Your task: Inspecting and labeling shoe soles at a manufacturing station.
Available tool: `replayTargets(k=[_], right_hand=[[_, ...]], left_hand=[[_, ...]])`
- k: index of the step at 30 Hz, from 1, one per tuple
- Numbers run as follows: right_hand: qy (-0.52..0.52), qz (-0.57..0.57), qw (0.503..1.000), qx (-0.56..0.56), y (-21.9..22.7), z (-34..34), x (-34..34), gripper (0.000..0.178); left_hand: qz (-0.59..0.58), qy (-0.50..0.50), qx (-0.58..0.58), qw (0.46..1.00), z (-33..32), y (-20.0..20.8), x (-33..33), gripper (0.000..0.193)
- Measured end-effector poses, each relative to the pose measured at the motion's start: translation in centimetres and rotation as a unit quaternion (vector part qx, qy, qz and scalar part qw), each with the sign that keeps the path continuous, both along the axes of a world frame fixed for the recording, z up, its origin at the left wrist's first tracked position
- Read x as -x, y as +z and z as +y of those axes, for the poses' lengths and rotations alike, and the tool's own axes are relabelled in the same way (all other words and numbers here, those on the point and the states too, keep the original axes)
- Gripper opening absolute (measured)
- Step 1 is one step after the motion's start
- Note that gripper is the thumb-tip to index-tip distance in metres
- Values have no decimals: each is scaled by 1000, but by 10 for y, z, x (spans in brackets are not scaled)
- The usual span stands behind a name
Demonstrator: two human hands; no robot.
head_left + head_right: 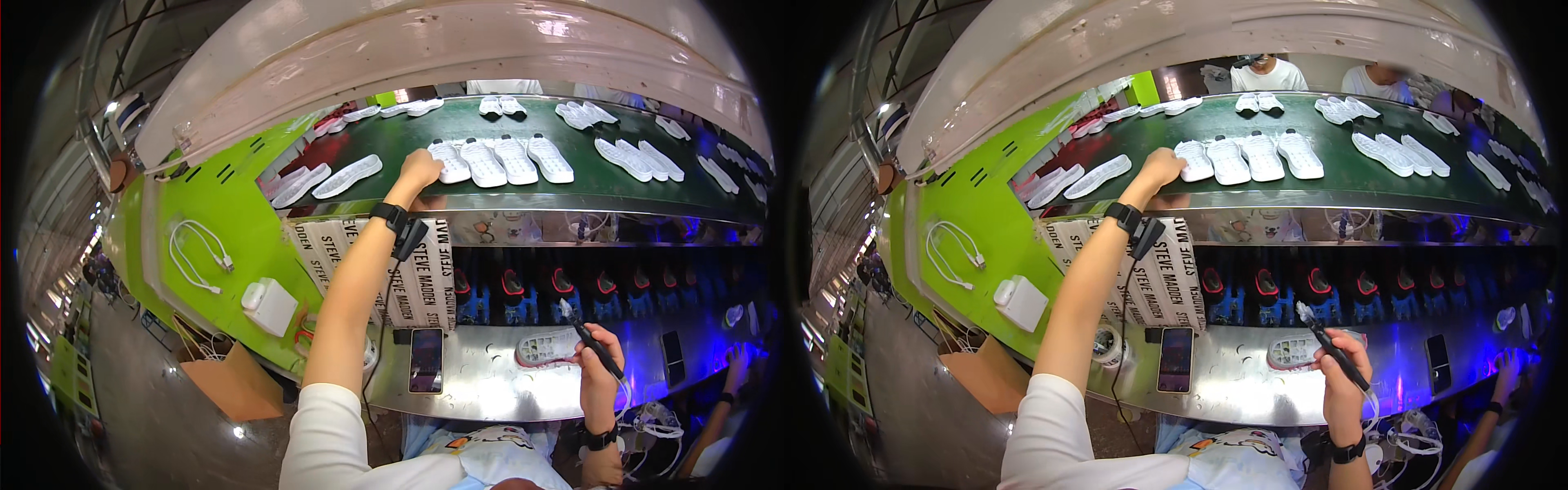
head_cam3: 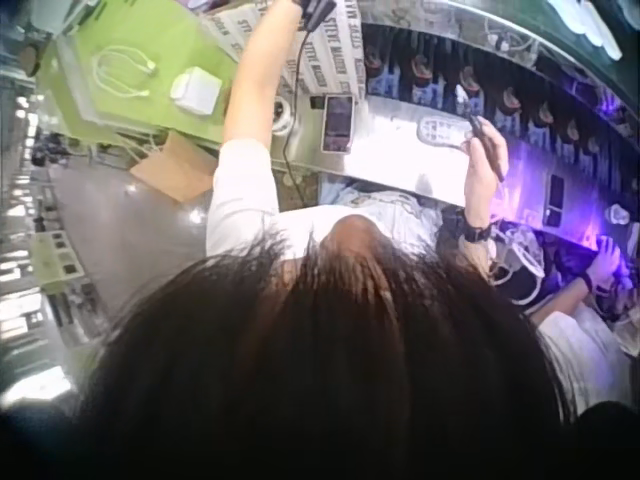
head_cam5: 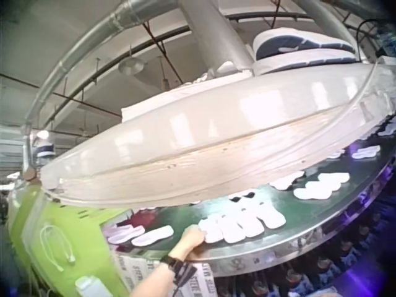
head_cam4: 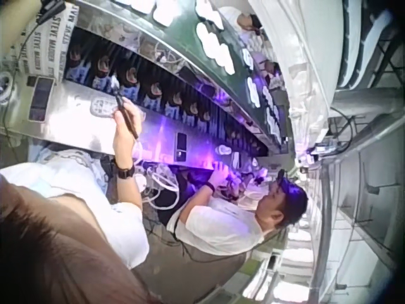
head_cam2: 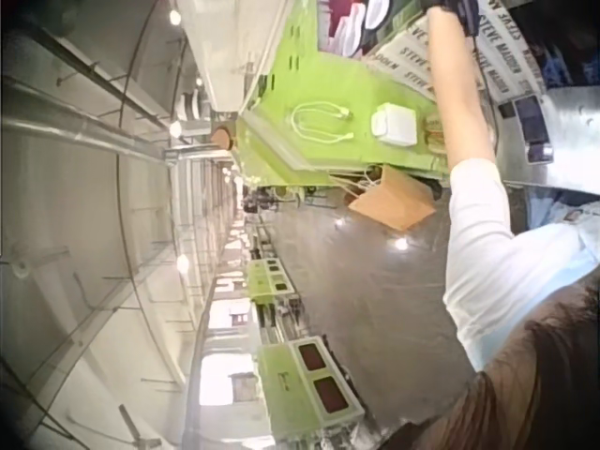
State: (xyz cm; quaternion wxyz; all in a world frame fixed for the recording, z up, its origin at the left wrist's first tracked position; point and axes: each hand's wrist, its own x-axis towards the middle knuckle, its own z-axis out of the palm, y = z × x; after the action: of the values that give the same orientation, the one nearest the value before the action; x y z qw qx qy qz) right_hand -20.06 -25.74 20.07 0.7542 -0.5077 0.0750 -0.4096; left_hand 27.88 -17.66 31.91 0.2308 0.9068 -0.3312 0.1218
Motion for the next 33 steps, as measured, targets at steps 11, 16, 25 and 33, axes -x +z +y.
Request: replayTargets(k=[11, 16, 25, 33], right_hand=[[112, 152, 982, 30, -17, 22, -4, 19], [-101, 146, 933, 314, -60, 22, -48, 19], [164, 177, 926, 289, -64, 44, -25, 24], [369, 266, 856, 245, -40, 1, -26, 25]], left_hand=[[739, -272, 472, 397, 86, -174, 250, 49], [806, -331, 448, 200, 74, -275, 316, 53], [795, -98, 563, 205, 57, -265, 324, 48], [838, -157, 400, 336, 54, -242, 301, 51]])
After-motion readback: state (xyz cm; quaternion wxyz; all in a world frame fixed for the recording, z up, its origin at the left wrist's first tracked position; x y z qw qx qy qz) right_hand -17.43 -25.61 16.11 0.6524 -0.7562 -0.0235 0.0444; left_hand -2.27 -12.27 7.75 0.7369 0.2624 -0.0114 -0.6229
